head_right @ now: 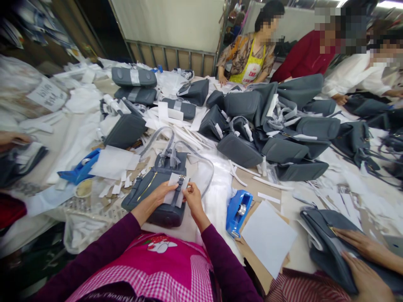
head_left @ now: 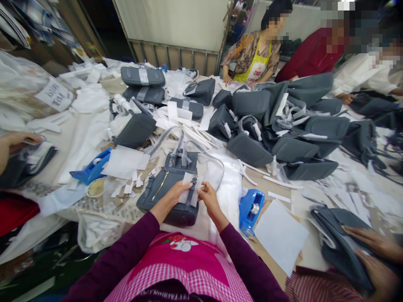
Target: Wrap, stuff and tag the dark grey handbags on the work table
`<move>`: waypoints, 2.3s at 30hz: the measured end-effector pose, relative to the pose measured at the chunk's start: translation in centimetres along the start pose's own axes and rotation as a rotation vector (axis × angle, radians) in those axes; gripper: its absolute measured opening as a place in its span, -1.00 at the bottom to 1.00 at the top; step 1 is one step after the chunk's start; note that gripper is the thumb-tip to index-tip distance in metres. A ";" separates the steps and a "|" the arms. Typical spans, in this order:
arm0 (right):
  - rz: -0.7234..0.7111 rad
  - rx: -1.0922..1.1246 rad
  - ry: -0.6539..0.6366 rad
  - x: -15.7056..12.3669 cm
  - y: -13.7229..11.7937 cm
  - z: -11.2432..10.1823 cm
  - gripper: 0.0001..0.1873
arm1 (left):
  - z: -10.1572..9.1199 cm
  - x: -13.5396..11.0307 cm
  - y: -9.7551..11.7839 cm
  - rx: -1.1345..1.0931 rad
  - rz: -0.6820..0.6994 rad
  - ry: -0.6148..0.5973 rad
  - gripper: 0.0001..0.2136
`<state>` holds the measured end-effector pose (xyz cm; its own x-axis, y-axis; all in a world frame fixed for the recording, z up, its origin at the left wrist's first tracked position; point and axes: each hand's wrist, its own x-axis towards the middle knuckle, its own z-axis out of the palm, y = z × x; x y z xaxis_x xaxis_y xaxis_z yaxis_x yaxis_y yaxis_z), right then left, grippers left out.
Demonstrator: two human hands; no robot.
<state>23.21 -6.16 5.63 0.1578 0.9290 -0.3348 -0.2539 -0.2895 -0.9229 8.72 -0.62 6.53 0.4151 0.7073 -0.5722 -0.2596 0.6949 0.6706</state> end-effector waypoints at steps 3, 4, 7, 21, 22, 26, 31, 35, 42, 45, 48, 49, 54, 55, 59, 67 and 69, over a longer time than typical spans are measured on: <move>0.031 0.113 -0.072 -0.2 -0.7 -0.1 -0.59 | 0.1 0.0 -0.1 -0.002 0.027 0.012 -0.58; 0.035 0.142 -0.084 -0.1 -0.8 -0.2 -0.59 | 0.1 -0.1 -0.1 -0.005 0.037 0.014 -0.57; 0.050 0.189 -0.107 0.6 -0.7 -0.2 -0.57 | 0.1 -0.3 -0.2 -0.011 0.061 0.011 -0.55; 0.075 0.193 -0.083 2.3 -1.4 -0.2 -0.57 | 0.3 0.7 0.4 0.000 0.097 -0.039 -0.60; 0.072 0.201 -0.085 2.3 -1.4 -0.3 -0.57 | 0.4 0.7 0.5 0.002 0.101 -0.052 -0.60; 0.107 0.211 -0.150 2.6 -1.6 -0.6 -0.50 | 1.1 0.6 0.6 0.013 0.126 -0.095 -0.60; 0.233 0.151 -0.269 3.7 -1.9 -0.6 -0.53 | 1.3 0.7 0.3 0.071 0.172 -0.028 -0.58; 0.273 0.081 -0.340 5.0 -2.1 -0.5 -0.61 | 1.1 1.0 0.1 0.182 0.215 0.119 -0.62; 0.241 -0.053 -0.360 6.4 -2.6 -0.4 -0.73 | 1.5 0.2 0.9 0.266 0.295 0.168 -0.71; 0.187 -0.098 -0.320 6.1 -2.4 0.0 -0.77 | 1.5 -0.7 0.7 0.311 0.290 0.074 -0.67; 0.139 -0.137 -0.270 5.7 -2.0 0.5 -0.78 | 1.5 -1.1 -0.2 0.354 0.289 0.111 -0.69; 0.126 -0.148 -0.255 5.5 -1.9 0.7 -0.77 | 1.5 -1.2 -0.6 0.357 0.293 0.142 -0.69; 0.100 -0.215 -0.285 5.7 -2.2 0.3 -0.80 | 1.5 -1.1 -2.0 0.329 0.311 0.223 -0.68; 0.107 -0.233 -0.325 5.9 -2.6 0.1 -0.81 | 1.5 -1.1 -2.1 0.340 0.314 0.226 -0.69; 0.168 -0.305 -0.538 7.7 -4.8 -1.0 -0.85 | 1.5 -1.2 -2.2 0.396 0.332 0.210 -0.70; 0.315 -0.477 -0.811 10.6 -7.6 -0.6 -0.84 | 2.1 -2.2 -2.2 0.600 0.418 0.298 -0.67; 0.332 -0.474 -0.788 10.8 -7.3 -0.3 -0.85 | 2.5 -2.8 -2.3 0.648 0.415 0.390 -0.63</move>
<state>27.05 5.91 8.72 -0.5791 0.6216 -0.5275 0.2668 -0.4669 -0.8431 10.30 -4.56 7.78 0.0371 0.9641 -0.2629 0.2744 0.2431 0.9304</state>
